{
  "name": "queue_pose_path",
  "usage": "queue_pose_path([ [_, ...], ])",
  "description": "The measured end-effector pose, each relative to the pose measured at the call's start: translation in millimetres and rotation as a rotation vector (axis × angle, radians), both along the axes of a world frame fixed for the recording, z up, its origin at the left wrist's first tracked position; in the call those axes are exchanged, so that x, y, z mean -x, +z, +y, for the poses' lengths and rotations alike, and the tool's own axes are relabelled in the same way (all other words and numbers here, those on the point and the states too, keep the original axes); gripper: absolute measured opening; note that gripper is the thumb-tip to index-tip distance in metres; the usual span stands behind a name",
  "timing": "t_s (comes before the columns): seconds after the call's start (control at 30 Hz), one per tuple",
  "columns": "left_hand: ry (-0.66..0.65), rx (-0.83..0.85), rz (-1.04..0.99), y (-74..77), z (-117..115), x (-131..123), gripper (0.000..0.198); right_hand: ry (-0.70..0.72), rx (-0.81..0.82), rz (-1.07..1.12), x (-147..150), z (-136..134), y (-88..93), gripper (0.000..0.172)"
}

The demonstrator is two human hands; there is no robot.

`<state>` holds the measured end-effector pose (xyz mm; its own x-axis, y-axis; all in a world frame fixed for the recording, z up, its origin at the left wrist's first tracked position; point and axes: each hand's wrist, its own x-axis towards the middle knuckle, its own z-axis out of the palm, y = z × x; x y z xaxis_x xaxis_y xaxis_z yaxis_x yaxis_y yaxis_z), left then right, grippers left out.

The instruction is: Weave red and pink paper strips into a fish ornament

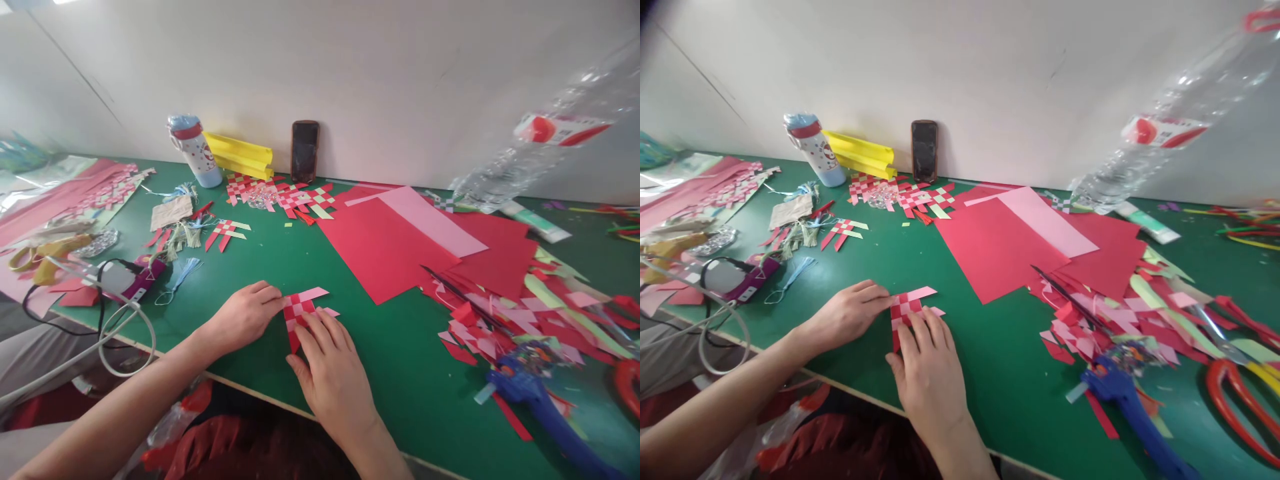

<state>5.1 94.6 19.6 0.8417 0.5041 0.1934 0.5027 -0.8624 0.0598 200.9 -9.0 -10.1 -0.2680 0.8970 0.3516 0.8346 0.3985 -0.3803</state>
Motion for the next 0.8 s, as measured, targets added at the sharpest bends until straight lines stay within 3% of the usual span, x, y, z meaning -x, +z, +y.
queue_pose_path([
  [0.3, 0.005, 0.010, 0.100, 3.3, -5, 0, 0.030, 0.006, -0.002, 0.008, 0, 0, 0.1, 0.036],
  [0.6, 0.071, 0.040, -0.106, -9.3, 4, -2, 0.031, 0.005, -0.031, 0.017, 0, 1, 0.7, 0.035],
  [0.8, 0.186, 0.080, -0.194, -5.1, 1, 3, 0.028, 0.003, -0.042, 0.014, 0, 1, 1.2, 0.033],
])
